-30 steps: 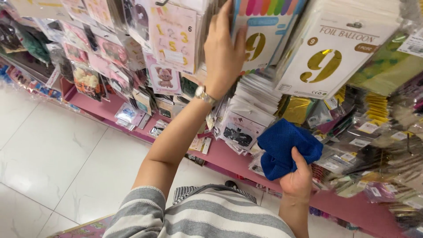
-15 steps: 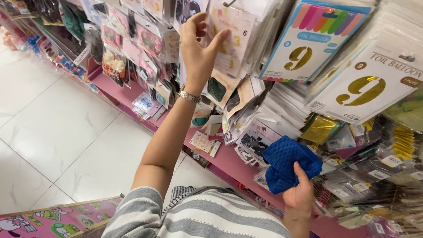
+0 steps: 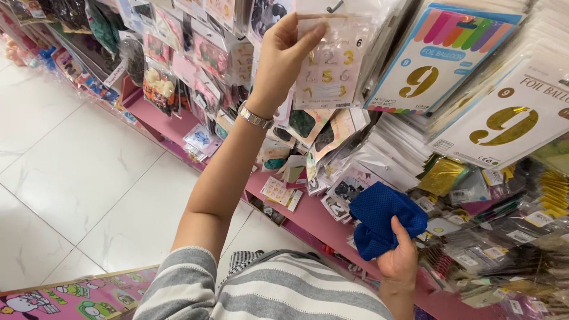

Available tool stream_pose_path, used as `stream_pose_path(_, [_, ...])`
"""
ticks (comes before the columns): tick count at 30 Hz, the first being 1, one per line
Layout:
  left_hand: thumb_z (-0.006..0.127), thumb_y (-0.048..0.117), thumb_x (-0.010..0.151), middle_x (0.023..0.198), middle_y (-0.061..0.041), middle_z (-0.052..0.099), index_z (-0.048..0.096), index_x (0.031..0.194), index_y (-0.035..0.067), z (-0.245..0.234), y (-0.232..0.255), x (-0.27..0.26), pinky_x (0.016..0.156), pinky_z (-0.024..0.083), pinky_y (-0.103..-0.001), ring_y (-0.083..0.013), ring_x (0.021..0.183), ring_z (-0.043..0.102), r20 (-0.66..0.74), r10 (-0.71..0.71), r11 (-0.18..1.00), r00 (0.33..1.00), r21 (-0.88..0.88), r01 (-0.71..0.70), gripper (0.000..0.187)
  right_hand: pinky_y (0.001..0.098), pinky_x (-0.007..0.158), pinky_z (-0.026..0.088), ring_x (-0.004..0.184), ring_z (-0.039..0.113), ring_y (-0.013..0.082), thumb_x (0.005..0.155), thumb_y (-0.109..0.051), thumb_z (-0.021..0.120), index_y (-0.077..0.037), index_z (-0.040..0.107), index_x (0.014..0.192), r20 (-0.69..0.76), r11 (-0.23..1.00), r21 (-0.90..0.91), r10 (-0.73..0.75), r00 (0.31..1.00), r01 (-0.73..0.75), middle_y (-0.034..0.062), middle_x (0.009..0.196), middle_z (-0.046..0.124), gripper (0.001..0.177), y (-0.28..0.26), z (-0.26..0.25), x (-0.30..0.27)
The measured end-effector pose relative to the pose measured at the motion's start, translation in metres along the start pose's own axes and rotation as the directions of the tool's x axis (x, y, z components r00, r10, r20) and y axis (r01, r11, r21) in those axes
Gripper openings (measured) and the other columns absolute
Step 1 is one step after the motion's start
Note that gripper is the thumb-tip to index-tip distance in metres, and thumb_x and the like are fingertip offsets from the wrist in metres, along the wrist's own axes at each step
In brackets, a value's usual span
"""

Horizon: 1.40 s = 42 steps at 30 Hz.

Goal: The recorder uses a blue cloth to dust and clean various packaged items on store shelves, including balloons and accessories.

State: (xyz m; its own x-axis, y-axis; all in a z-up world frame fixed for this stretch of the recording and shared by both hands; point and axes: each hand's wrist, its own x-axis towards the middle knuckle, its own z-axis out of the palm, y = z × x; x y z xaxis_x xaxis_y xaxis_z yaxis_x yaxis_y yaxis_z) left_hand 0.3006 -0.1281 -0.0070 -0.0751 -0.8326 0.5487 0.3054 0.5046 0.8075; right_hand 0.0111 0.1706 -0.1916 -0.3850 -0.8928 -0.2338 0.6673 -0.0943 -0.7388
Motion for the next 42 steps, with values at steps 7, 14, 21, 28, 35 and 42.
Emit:
stream_pose_path(7, [0.069, 0.013, 0.109, 0.121, -0.006, 0.075, 0.067, 0.131, 0.002, -0.019, 0.021, -0.012, 0.094, 0.058, -0.029, -0.0103, 0.108, 0.071, 0.191, 0.034, 0.908, 0.981, -0.416, 0.049, 0.024, 0.0505, 0.092, 0.056, 0.115, 0.069, 0.0315, 0.100, -0.012, 0.062, -0.004, 0.063, 0.134, -0.010, 0.999, 0.029, 0.042, 0.999, -0.042, 0.0123, 0.129, 0.070, 0.035, 0.011, 0.021, -0.009])
stream_pose_path(14, [0.065, 0.015, 0.110, 0.118, -0.006, 0.074, 0.067, 0.133, 0.004, -0.038, 0.030, -0.063, 0.091, 0.060, -0.033, -0.0116, 0.104, 0.070, 0.127, -0.085, 0.907, 0.988, -0.401, 0.130, 0.025, 0.0486, 0.100, 0.055, 0.119, 0.066, 0.0298, 0.098, -0.010, 0.064, -0.004, 0.059, 0.137, 0.044, 0.999, -0.054, -0.004, 0.999, 0.007, 0.0109, 0.132, 0.067, 0.040, 0.016, 0.059, -0.003])
stream_pose_path(21, [0.060, 0.020, 0.111, 0.117, -0.002, 0.072, 0.067, 0.134, 0.005, -0.008, 0.018, -0.160, 0.093, 0.056, -0.030, -0.0094, 0.105, 0.066, -0.055, -0.252, 0.904, 0.966, -0.369, 0.215, 0.029, 0.0443, 0.131, 0.034, 0.149, 0.047, 0.0285, 0.115, -0.008, 0.058, -0.003, 0.038, 0.165, 0.524, 0.520, -0.377, -0.563, 0.639, 0.767, 0.0148, 0.164, 0.044, 0.054, 0.008, 0.186, -0.010])
stream_pose_path(28, [0.057, 0.021, 0.113, 0.118, -0.003, 0.072, 0.065, 0.131, 0.002, -0.023, 0.017, -0.197, 0.091, 0.052, -0.028, -0.0102, 0.104, 0.064, -0.341, -0.382, 0.746, 0.859, -0.663, 0.069, 0.028, 0.0547, 0.133, 0.020, 0.155, 0.036, 0.0436, 0.091, -0.006, 0.067, -0.004, 0.055, 0.148, 0.928, -0.049, -0.313, -0.227, 0.294, 0.949, 0.0189, 0.167, 0.035, 0.058, 0.083, 0.234, -0.024])
stream_pose_path(35, [0.058, 0.019, 0.112, 0.113, 0.000, 0.072, 0.069, 0.127, 0.002, -0.073, 0.058, -0.214, 0.091, 0.050, -0.025, -0.0053, 0.101, 0.062, -0.510, -0.195, 0.950, 0.838, -0.309, 0.033, 0.025, 0.0665, 0.094, 0.043, 0.102, 0.056, 0.0483, 0.100, -0.008, 0.064, -0.004, 0.065, 0.140, 0.356, 0.608, -0.774, 0.188, 0.915, 0.176, 0.0193, 0.143, 0.065, 0.040, 0.127, 0.162, -0.038])
stream_pose_path(42, [0.062, 0.019, 0.107, 0.097, 0.002, 0.071, 0.072, 0.117, 0.002, -0.060, 0.051, -0.231, 0.072, 0.049, -0.022, -0.0033, 0.083, 0.061, -0.271, -0.371, 0.927, 0.888, -0.167, 0.337, 0.022, 0.0408, 0.102, 0.057, 0.119, 0.068, 0.0239, 0.099, -0.022, 0.059, -0.007, 0.061, 0.136, 0.243, 0.994, -0.048, 0.110, 0.964, -0.102, 0.0093, 0.132, 0.069, 0.039, 0.075, 0.172, -0.011])
